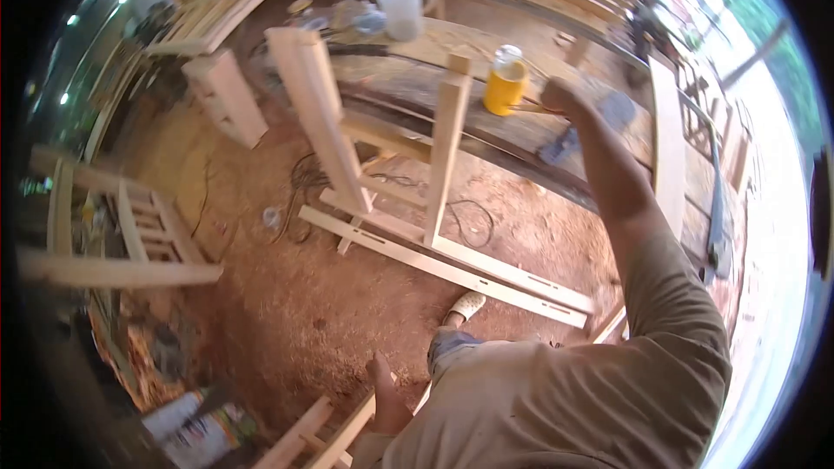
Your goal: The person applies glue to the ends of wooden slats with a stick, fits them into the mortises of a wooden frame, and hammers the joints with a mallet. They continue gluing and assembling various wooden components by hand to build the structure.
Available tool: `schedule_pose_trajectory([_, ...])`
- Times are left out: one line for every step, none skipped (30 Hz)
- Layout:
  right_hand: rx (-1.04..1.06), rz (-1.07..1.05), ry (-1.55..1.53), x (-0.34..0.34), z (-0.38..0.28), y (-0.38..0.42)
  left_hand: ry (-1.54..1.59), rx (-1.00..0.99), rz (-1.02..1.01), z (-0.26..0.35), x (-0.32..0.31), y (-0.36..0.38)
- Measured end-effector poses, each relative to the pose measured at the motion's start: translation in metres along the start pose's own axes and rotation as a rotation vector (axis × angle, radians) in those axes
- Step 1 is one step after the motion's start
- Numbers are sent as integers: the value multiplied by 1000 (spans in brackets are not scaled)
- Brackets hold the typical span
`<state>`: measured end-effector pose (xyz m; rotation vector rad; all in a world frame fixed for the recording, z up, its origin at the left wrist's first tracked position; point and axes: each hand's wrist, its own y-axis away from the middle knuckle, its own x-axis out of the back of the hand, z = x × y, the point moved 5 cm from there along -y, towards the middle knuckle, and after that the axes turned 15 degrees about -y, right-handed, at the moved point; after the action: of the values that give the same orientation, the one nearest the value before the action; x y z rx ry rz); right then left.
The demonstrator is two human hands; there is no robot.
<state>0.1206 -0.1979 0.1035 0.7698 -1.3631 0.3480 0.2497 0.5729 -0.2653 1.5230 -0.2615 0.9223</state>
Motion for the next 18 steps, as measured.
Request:
schedule_pose_trajectory([-79,17,-170,-12,3,-3,169,1,-72,3,-10,-17])
schedule_pose_trajectory([-152,40,-342,-26,14,-9,137,-19,-71,12,-8,-19])
schedule_pose_trajectory([-181,38,-359,-30,26,-7,159,-58,-5,20,-3,-21])
schedule_pose_trajectory([-45,58,-252,-30,29,-6,191,-95,59,26,0,-21])
schedule_pose_trajectory([96,78,-138,-30,29,-6,177,-106,58,30,0,-20])
schedule_pose_trajectory([84,81,-141,-19,30,6,241,-175,68,38,1,-18])
schedule_pose_trajectory([89,137,-156,7,28,27,310,-242,74,46,0,-17])
schedule_pose_trajectory([92,190,-170,21,29,41,304,-248,69,45,-4,-20])
schedule_pose_trajectory([306,172,410,7,42,18,172,-220,66,35,-14,-32])
schedule_pose_trajectory([288,165,408,11,44,15,35,-194,63,31,-20,-39])
schedule_pose_trajectory([227,126,353,19,38,10,23,-209,53,37,-20,-28])
schedule_pose_trajectory([168,93,303,29,37,3,99,-82,-45,49,-14,11])
schedule_pose_trajectory([87,164,95,15,53,-29,176,47,-141,59,-13,37])
schedule_pose_trajectory([9,236,-115,-3,66,-59,172,37,-146,48,-28,13])
schedule_pose_trajectory([28,232,-170,4,49,-57,171,15,-182,22,-54,-28])
schedule_pose_trajectory([41,231,-230,14,25,-47,165,-13,-216,14,-67,-53])
schedule_pose_trajectory([-62,259,-368,29,6,-28,149,-33,-218,21,-68,-49])
schedule_pose_trajectory([-175,286,-509,36,-7,-11,165,-30,-176,20,-66,-38])
